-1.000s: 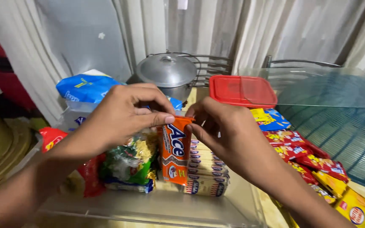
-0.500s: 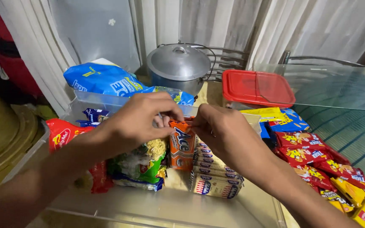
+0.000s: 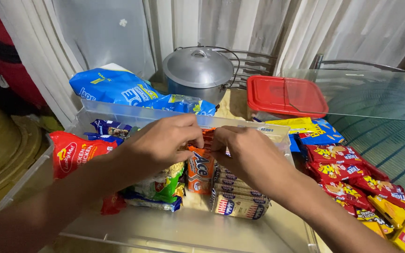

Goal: Sorting and organizing various snacks, crackers, and biscuits from a table into a clear plastic container.

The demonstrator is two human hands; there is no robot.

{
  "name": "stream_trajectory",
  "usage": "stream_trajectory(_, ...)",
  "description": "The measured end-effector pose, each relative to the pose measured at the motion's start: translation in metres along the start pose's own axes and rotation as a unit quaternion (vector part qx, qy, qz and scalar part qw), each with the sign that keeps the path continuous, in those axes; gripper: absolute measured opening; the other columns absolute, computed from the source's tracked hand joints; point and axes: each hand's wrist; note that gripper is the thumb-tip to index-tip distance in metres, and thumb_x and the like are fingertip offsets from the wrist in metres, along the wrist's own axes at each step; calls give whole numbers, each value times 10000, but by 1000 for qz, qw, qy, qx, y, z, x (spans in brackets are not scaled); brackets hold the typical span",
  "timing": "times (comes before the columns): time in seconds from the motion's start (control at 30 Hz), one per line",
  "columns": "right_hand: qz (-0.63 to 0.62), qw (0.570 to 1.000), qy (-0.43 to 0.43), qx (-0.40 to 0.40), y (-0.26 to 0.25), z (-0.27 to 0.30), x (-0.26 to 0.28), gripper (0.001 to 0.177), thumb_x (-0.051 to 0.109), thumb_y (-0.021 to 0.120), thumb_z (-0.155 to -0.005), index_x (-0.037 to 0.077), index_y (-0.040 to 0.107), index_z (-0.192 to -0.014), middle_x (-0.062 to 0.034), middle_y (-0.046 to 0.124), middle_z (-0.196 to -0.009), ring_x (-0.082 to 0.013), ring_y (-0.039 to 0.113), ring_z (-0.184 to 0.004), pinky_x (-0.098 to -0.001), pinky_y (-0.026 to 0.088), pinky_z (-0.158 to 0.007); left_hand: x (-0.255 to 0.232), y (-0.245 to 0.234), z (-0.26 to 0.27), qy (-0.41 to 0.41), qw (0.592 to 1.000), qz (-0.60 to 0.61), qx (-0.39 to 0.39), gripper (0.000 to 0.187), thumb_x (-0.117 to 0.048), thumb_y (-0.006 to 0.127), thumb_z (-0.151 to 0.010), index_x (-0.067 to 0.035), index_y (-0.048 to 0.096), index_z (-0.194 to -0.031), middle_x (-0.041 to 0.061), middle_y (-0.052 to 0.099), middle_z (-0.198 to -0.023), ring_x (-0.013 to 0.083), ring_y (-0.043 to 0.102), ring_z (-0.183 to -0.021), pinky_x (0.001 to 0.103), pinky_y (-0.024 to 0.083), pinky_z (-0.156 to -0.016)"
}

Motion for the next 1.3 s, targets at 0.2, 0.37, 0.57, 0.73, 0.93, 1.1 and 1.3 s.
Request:
stream_trajectory(0.2, 13, 1000, 22, 12, 0, -1, 1, 155, 97, 771, -787, 44, 684, -903, -114, 711, -873, -322, 700, -775, -424, 539, -670, 1, 0, 2, 27, 1000, 5, -8, 258, -84, 761, -765, -19, 655, -990, 129, 619, -1028, 344, 616, -1030, 429, 498, -855)
stream_trajectory(0.37, 13, 1000, 6, -5, 0, -1, -1, 185, 133, 779, -800, 47, 678, -928, -97, 689, -871, -297, 692, -770, -409, 546, -668, -1, 0, -1, -4, 1000, -24, 7, 261, -143, 777, -761, -36, 660, -967, 130, 601, -976, 331, 607, -987, 429, 490, -845)
stream_trajectory(0.57, 11, 1000, -13, -20, -5, -1, 7, 249, 156, 791, -799, 58, 680, -999, -98, 673, -863, -295, 673, -765, -416, 539, -668, -4, -1, 0, 3, 999, -32, 0, 271, -149, 754, -773, -43, 656, -1002, 129, 593, -956, 331, 599, -974, 431, 485, -841)
stream_trajectory(0.73, 12, 1000, -6, -24, -11, -1, 12, 269, 178, 793, -811, 63, 673, -1022, -95, 671, -871, -291, 675, -771, -416, 536, -667, -2, 0, 0, 43, 998, -31, -15, 270, -153, 740, -800, -36, 638, -1021, 128, 592, -974, 328, 594, -983, 421, 492, -850)
stream_trajectory(0.93, 6, 998, -14, -54, -20, 6, 14, 276, 174, 788, -817, 56, 681, -1042, -105, 670, -889, -297, 674, -764, -418, 533, -672, -10, -4, -4, 26, 999, -34, -31, 265, -195, 767, -798, -44, 655, -985, 114, 622, -958, 315, 607, -981, 428, 484, -840)
stream_trajectory(1.1, -24, 997, -6, -76, -23, 17, 11, 259, 182, 743, -881, 38, 650, -1076, -122, 674, -947, -263, 712, -825, -390, 559, -702, -26, -8, -13, -31, 999, 29, -15, 268, -223, 763, -843, -31, 648, -992, 114, 638, -917, 273, 656, -883, 388, 528, -767)
stream_trajectory(1.3, -44, 992, -14, -122, -41, 32, 18, 294, 174, 732, -904, 23, 651, -1142, -139, 698, -1055, -296, 713, -945, -393, 555, -781, -39, -5, -27, -27, 999, 25, -29, 355, -280, 755, -862, -22, 647, -1080, 118, 673, -981, 264, 712, -865, 361, 562, -755)
Point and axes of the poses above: each hand's wrist, its own z-axis away from the middle knuckle, its own y-axis out of the palm, x = y × z
